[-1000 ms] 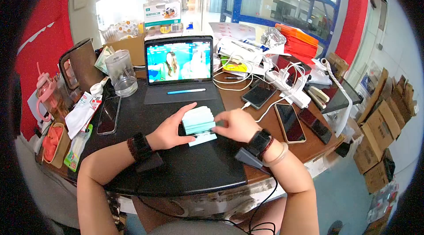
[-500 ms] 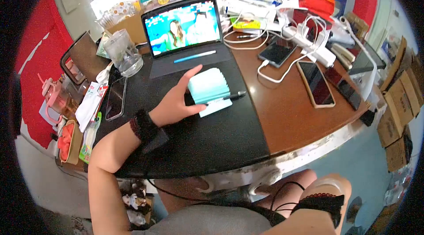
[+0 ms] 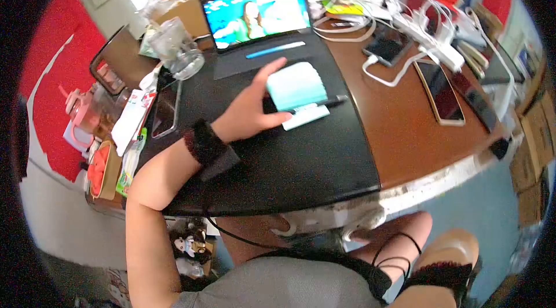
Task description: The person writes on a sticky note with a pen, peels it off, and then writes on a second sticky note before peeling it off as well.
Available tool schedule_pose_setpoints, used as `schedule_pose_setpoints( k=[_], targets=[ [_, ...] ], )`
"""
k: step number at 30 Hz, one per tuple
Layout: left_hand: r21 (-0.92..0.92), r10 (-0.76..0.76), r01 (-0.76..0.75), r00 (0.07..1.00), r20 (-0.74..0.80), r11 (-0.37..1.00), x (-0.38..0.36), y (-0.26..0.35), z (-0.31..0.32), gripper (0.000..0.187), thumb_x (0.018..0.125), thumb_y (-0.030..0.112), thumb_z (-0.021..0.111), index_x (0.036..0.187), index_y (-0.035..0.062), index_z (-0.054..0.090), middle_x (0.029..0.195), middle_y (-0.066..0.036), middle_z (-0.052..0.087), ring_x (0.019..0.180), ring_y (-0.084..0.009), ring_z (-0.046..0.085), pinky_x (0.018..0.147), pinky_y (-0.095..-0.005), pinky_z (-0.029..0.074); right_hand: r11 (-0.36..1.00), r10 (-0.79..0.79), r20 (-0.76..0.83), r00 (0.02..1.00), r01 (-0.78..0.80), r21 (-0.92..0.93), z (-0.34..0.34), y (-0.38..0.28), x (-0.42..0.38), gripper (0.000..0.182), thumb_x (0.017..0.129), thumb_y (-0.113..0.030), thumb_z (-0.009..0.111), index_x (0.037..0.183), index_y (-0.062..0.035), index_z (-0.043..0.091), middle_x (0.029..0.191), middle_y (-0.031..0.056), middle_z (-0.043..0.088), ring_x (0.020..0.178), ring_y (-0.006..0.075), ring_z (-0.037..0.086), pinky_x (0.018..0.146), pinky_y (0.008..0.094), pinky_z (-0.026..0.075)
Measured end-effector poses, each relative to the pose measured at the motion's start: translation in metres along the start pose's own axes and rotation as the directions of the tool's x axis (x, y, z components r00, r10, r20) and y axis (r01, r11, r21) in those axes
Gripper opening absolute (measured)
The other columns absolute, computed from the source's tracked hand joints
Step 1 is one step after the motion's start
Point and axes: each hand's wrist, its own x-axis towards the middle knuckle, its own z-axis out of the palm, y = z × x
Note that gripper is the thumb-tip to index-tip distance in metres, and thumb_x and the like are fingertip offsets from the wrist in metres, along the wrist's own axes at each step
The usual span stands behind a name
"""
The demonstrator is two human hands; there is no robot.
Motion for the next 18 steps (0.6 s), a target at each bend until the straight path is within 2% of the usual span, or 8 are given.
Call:
schedule_pose_setpoints(
  k=[3,5,7,9,11,13,15,18],
  targets=[
    [0.0,0.027,-0.027,0.999,-0.037,1.0,0.001,0.003,0.0,0.092,0.075,0.013,0.075,0.149,0.0054,0.02,0.142,-0.016,0.041,0.129,-0.0243,0.043,0.106,-0.0366,0.034,1.0,0.024,0.027,0.999,-0.024,0.013,-0.006,-0.001,0.009,0.035,0.1,-0.03,0.038,0.107,-0.0022,0.057,0.109,0.0193,0.055,0.106,0.0371,0.053,0.089,0.0511,0.044],
    [-0.19,-0.057,0.067,0.997,0.056,0.98,0.002,0.004,-0.003,0.092,0.075,0.012,0.075,0.148,0.0051,0.02,0.141,-0.017,0.041,0.128,-0.0231,0.044,0.106,-0.0355,0.035,0.999,0.031,0.041,0.999,-0.032,0.029,-0.01,0.002,0.016,0.036,0.101,-0.031,0.038,0.111,-0.0025,0.058,0.113,0.0189,0.056,0.11,0.0357,0.052,0.091,0.0488,0.044],
    [-0.213,-0.011,0.015,1.0,0.017,0.977,0.003,0.002,0.0,0.093,0.074,0.008,0.075,0.149,0.0053,0.02,0.139,-0.018,0.044,0.124,-0.0231,0.047,0.104,-0.0355,0.037,0.998,0.036,0.068,0.997,-0.04,0.045,-0.018,0.005,0.025,0.038,0.102,-0.032,0.037,0.115,-0.0027,0.058,0.117,0.0185,0.056,0.114,0.0344,0.052,0.092,0.0465,0.045],
    [-0.15,-0.141,0.151,0.987,0.075,0.977,0.001,0.012,-0.005,0.093,0.074,0.006,0.075,0.148,0.0052,0.02,0.14,-0.017,0.043,0.125,-0.0227,0.046,0.105,-0.0356,0.037,0.997,0.035,0.085,0.996,-0.04,0.062,-0.024,0.01,0.034,0.04,0.103,-0.032,0.037,0.119,-0.003,0.059,0.121,0.0181,0.057,0.118,0.033,0.051,0.094,0.0443,0.046],
    [-0.178,-0.159,0.177,0.981,0.109,0.968,0.002,0.009,-0.004,0.092,0.074,0.008,0.076,0.147,0.0026,0.021,0.143,-0.018,0.039,0.128,-0.0245,0.045,0.106,-0.0359,0.036,0.998,0.034,0.063,0.997,-0.037,0.047,-0.025,0.014,0.041,0.041,0.103,-0.033,0.037,0.121,-0.0031,0.059,0.123,0.0179,0.057,0.121,0.0323,0.051,0.095,0.0431,0.046],
    [-0.23,-0.013,0.023,0.999,0.047,0.973,0.003,0.001,-0.003,0.092,0.074,0.009,0.077,0.146,0.0,0.021,0.145,-0.018,0.036,0.128,-0.0256,0.045,0.106,-0.0366,0.036,0.997,0.047,-0.037,0.998,-0.044,0.062,-0.023,0.022,0.045,0.038,0.104,-0.034,0.034,0.114,-0.0081,0.06,0.122,0.0158,0.058,0.126,0.0365,0.047,0.1,0.0452,0.043],
    [0.047,0.141,-0.14,0.99,-0.009,0.989,0.002,-0.007,-0.001,0.094,0.072,0.009,0.078,0.147,0.0016,0.022,0.148,-0.014,0.034,0.129,-0.0236,0.044,0.107,-0.0371,0.035,1.0,-0.002,-0.127,0.992,0.004,0.023,-0.007,0.025,0.036,0.04,0.103,-0.036,0.034,0.115,-0.0074,0.06,0.122,0.0171,0.057,0.125,0.0379,0.047,0.099,0.0467,0.043],
    [-0.106,-0.077,0.083,0.995,0.064,0.991,0.004,0.009,0.001,0.094,0.072,0.01,0.078,0.148,0.0073,0.023,0.149,-0.013,0.033,0.132,-0.0245,0.041,0.108,-0.0378,0.034,0.997,-0.07,-0.223,0.972,0.064,-0.034,0.016,0.032,0.023,0.047,0.1,-0.043,0.036,0.119,-0.0054,0.057,0.124,0.0212,0.054,0.123,0.042,0.047,0.097,0.051,0.042]
  ],
)
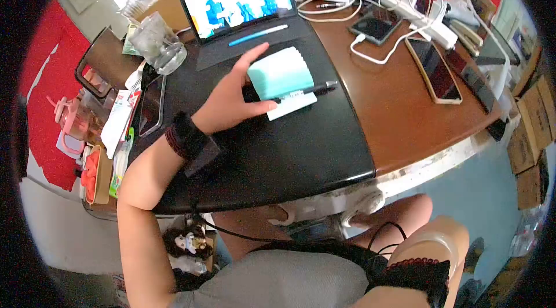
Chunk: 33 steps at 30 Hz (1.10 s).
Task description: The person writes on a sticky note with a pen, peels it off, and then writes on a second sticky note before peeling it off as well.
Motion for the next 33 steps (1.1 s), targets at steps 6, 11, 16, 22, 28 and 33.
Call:
schedule_pose_setpoints(
  k=[6,11,16,22,28,33],
  targets=[
    [0.021,-0.062,0.062,0.998,0.002,0.998,-0.003,0.003,-0.004,0.094,0.072,0.011,0.079,0.148,0.0064,0.024,0.141,-0.013,0.043,0.127,-0.0236,0.045,0.107,-0.0387,0.035,0.999,0.008,0.224,0.975,-0.02,0.051,-0.031,0.01,0.026,0.065,0.095,-0.057,0.04,0.127,-0.0014,0.053,0.128,0.0294,0.05,0.119,0.0503,0.047,0.093,0.0597,0.041],
    [-0.117,-0.011,0.009,1.0,-0.02,0.993,-0.002,-0.008,-0.001,0.095,0.071,0.014,0.079,0.147,0.006,0.024,0.131,-0.017,0.052,0.115,-0.0235,0.054,0.099,-0.0352,0.042,0.999,0.049,0.207,0.977,-0.048,-0.009,-0.035,0.001,0.034,0.056,0.097,-0.051,0.038,0.123,-0.0041,0.055,0.126,0.0253,0.052,0.121,0.0486,0.046,0.096,0.0565,0.041],
    [0.034,-0.012,0.012,1.0,-0.007,0.999,-0.003,-0.004,-0.005,0.095,0.07,0.016,0.08,0.147,0.005,0.025,0.133,-0.015,0.051,0.119,-0.0249,0.053,0.1,-0.0356,0.042,0.989,0.135,0.114,0.984,-0.14,0.037,-0.037,0.001,0.032,0.037,0.104,-0.034,0.034,0.112,-0.0117,0.062,0.12,0.0127,0.059,0.124,0.0392,0.049,0.1,0.0455,0.043],
    [0.13,0.091,-0.083,0.994,-0.06,0.988,-0.003,-0.008,-0.002,0.091,0.071,0.019,0.079,0.145,0.0034,0.027,0.142,-0.021,0.04,0.126,-0.0342,0.048,0.105,-0.0371,0.037,0.977,0.14,0.051,0.989,-0.146,0.153,-0.052,0.022,0.087,0.036,0.104,-0.034,0.035,0.112,-0.0131,0.063,0.119,0.0104,0.06,0.119,0.0356,0.053,0.096,0.0433,0.046],
    [0.418,0.205,-0.179,0.979,-0.018,0.891,0.002,-0.006,-0.008,0.081,0.074,0.013,0.078,0.142,0.0026,0.036,0.144,-0.012,0.041,0.129,-0.0228,0.045,0.106,-0.0343,0.036,0.995,0.077,-0.156,0.985,-0.066,0.075,-0.042,0.02,0.062,0.035,0.104,-0.033,0.036,0.113,-0.0128,0.063,0.119,0.0104,0.06,0.118,0.0343,0.054,0.095,0.0428,0.046],
    [0.034,0.02,-0.018,0.998,-0.055,0.999,-0.001,-0.003,0.002,0.087,0.073,0.006,0.078,0.146,0.0069,0.03,0.139,-0.01,0.044,0.119,-0.0198,0.052,0.101,-0.0336,0.042,0.997,0.071,-0.159,0.985,-0.069,0.023,-0.048,0.012,0.061,0.035,0.104,-0.033,0.036,0.114,-0.0126,0.063,0.119,0.0104,0.06,0.117,0.0333,0.054,0.094,0.0423,0.047]
  ],
)
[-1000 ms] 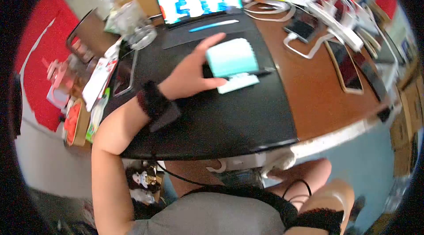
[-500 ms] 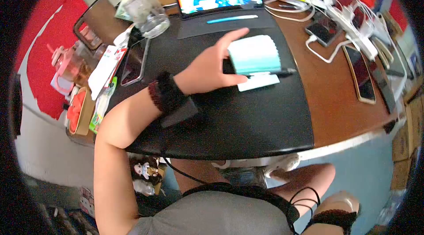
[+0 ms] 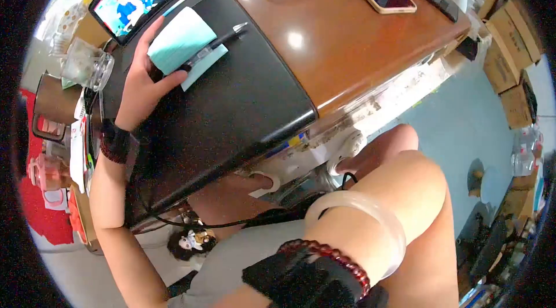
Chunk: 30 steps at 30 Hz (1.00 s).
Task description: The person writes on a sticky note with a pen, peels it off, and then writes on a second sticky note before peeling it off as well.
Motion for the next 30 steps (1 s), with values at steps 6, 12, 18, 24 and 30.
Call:
schedule_pose_setpoints(
  k=[6,12,18,24,30],
  targets=[
    [0.229,0.079,-0.078,0.997,0.006,0.97,0.001,0.004,-0.007,0.086,0.071,0.016,0.079,0.143,0.0027,0.034,0.138,-0.012,0.046,0.108,-0.0211,0.058,0.096,-0.0321,0.044,0.998,0.016,0.222,0.975,-0.027,0.049,-0.017,0.004,0.023,0.035,0.104,-0.033,0.037,0.115,-0.0124,0.063,0.119,0.0104,0.06,0.115,0.032,0.055,0.093,0.0417,0.047],
    [0.147,0.133,-0.13,0.991,-0.01,0.98,0.0,-0.006,-0.005,0.087,0.07,0.021,0.079,0.14,-0.0019,0.034,0.135,-0.021,0.047,0.117,-0.033,0.053,0.101,-0.0345,0.04,0.984,-0.022,0.506,0.862,-0.07,0.162,-0.018,-0.005,-0.026,0.035,0.103,-0.032,0.037,0.116,-0.0121,0.063,0.119,0.0104,0.061,0.114,0.0307,0.056,0.092,0.0412,0.047],
    [0.123,0.105,-0.1,0.994,-0.037,0.987,0.0,-0.001,-0.004,0.088,0.069,0.02,0.078,0.141,-0.001,0.032,0.114,-0.025,0.061,0.103,-0.0338,0.061,0.09,-0.0356,0.046,0.986,-0.032,0.674,0.738,-0.087,0.143,-0.028,0.003,0.016,0.035,0.103,-0.032,0.038,0.117,-0.0119,0.063,0.119,0.0104,0.061,0.113,0.0295,0.057,0.091,0.0406,0.048],
    [-0.032,0.091,-0.091,0.996,-0.019,0.995,-0.002,-0.007,-0.002,0.091,0.07,0.015,0.08,0.145,0.0052,0.029,0.123,-0.017,0.058,0.107,-0.0219,0.058,0.094,-0.0348,0.045,0.983,-0.047,0.776,0.629,-0.108,0.148,-0.032,0.007,0.029,0.035,0.103,-0.031,0.038,0.118,-0.0116,0.063,0.119,0.0104,0.061,0.111,0.0282,0.058,0.09,0.0401,0.048],
    [0.031,0.11,-0.109,0.993,-0.047,0.994,-0.001,-0.013,0.001,0.09,0.071,0.018,0.079,0.145,0.0056,0.028,0.112,-0.019,0.061,0.098,-0.0268,0.058,0.089,-0.0352,0.046,0.983,-0.17,-0.01,0.985,0.169,-0.074,0.023,-0.013,-0.076,0.029,0.102,-0.025,0.044,0.116,-0.0113,0.064,0.116,0.0079,0.062,0.101,0.0207,0.06,0.082,0.036,0.048]
  ],
)
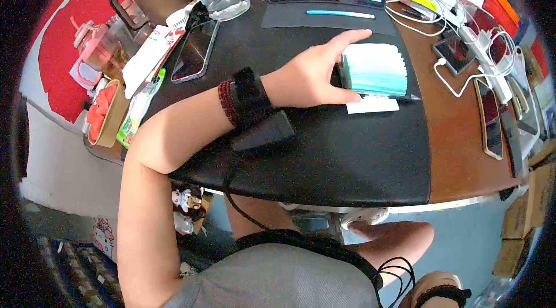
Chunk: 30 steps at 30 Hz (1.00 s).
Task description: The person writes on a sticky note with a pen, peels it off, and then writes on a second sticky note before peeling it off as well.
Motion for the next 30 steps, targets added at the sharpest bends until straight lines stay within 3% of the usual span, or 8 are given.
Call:
schedule_pose_setpoints(
  k=[2,8,12,14,18,22,26,30],
  targets=[
    [-0.014,-0.019,0.019,1.0,0.021,1.0,-0.001,0.001,-0.002,0.09,0.072,0.018,0.079,0.145,0.0055,0.028,0.11,-0.019,0.061,0.097,-0.0272,0.059,0.088,-0.0355,0.046,0.705,0.376,0.327,0.867,-0.497,0.506,-0.017,-0.002,0.019,0.026,0.099,-0.021,0.051,0.119,-0.0118,0.064,0.12,0.0092,0.062,0.101,0.0226,0.062,0.082,0.0343,0.05],
    [-0.076,-0.093,0.098,0.993,0.076,0.992,0.002,0.008,-0.006,0.09,0.073,0.017,0.078,0.145,0.0054,0.025,0.121,-0.024,0.058,0.114,-0.0347,0.057,0.099,-0.0393,0.043,0.978,0.069,0.344,0.936,-0.132,0.162,-0.015,0.022,0.016,0.031,0.1,-0.02,0.044,0.117,-0.0126,0.068,0.119,-0.0008,0.064,0.112,0.02,0.056,0.117,0.0487,0.012],
    [-0.018,-0.157,0.159,0.984,0.09,0.987,0.002,0.011,-0.007,0.09,0.073,0.016,0.077,0.146,0.0067,0.025,0.128,-0.023,0.054,0.12,-0.0356,0.052,0.103,-0.0395,0.04,0.945,0.232,0.527,0.818,-0.318,0.077,-0.055,0.032,0.018,0.036,0.093,-0.028,0.056,0.077,0.0021,0.069,0.079,0.0151,0.069,0.066,0.0224,0.067,0.063,0.0324,0.054],
    [-0.005,-0.165,0.166,0.983,0.081,0.986,0.002,0.009,-0.005,0.091,0.072,0.014,0.078,0.146,0.0071,0.025,0.129,-0.022,0.053,0.122,-0.034,0.051,0.104,-0.0389,0.04,0.904,0.427,0.254,0.868,-0.417,-0.094,-0.045,0.022,0.026,0.033,0.097,-0.028,0.056,0.125,-0.0118,0.063,0.129,0.0131,0.059,0.11,0.0256,0.062,0.087,0.0347,0.053],
    [-0.055,-0.2,0.206,0.975,0.101,0.977,0.001,0.015,-0.007,0.093,0.072,0.013,0.078,0.146,0.0066,0.025,0.128,-0.021,0.054,0.122,-0.031,0.052,0.105,-0.038,0.039,0.412,0.373,-0.239,0.897,-0.39,-0.823,-0.065,0.021,0.042,0.032,0.094,-0.027,0.056,0.081,-0.0003,0.07,0.082,0.0111,0.072,0.077,0.0228,0.07,0.07,0.0361,0.055],
    [-0.09,-0.158,0.167,0.983,0.097,0.982,0.001,0.014,-0.006,0.093,0.071,0.013,0.079,0.146,0.0078,0.025,0.126,-0.019,0.055,0.119,-0.0303,0.053,0.104,-0.0388,0.039,0.312,0.238,-0.463,0.854,-0.518,-0.796,-0.11,0.007,0.071,0.02,0.092,-0.014,0.058,0.094,0.0016,0.069,0.08,0.0108,0.07,0.08,0.019,0.068,0.074,0.0317,0.053],
    [0.001,-0.207,0.208,0.973,0.103,0.978,0.001,0.019,-0.007,0.093,0.071,0.01,0.078,0.147,0.0094,0.025,0.128,-0.018,0.054,0.118,-0.0286,0.053,0.102,-0.0385,0.04,-0.185,0.454,-0.323,0.83,-0.266,-0.946,-0.142,-0.001,0.117,0.02,0.09,-0.015,0.06,0.102,-0.0018,0.068,0.086,0.0137,0.069,0.079,0.0258,0.067,0.072,0.0334,0.052],
    [-0.062,-0.148,0.154,0.984,0.095,0.986,0.001,0.016,-0.007,0.093,0.072,0.011,0.079,0.147,0.007,0.025,0.136,-0.017,0.048,0.123,-0.0273,0.05,0.105,-0.039,0.039,-0.055,0.594,-0.202,0.779,-0.212,-0.976,-0.18,0.014,0.122,0.019,0.085,-0.014,0.061,0.098,-0.0022,0.069,0.083,0.0163,0.068,0.075,0.0308,0.067,0.067,0.0372,0.052]
  ],
)
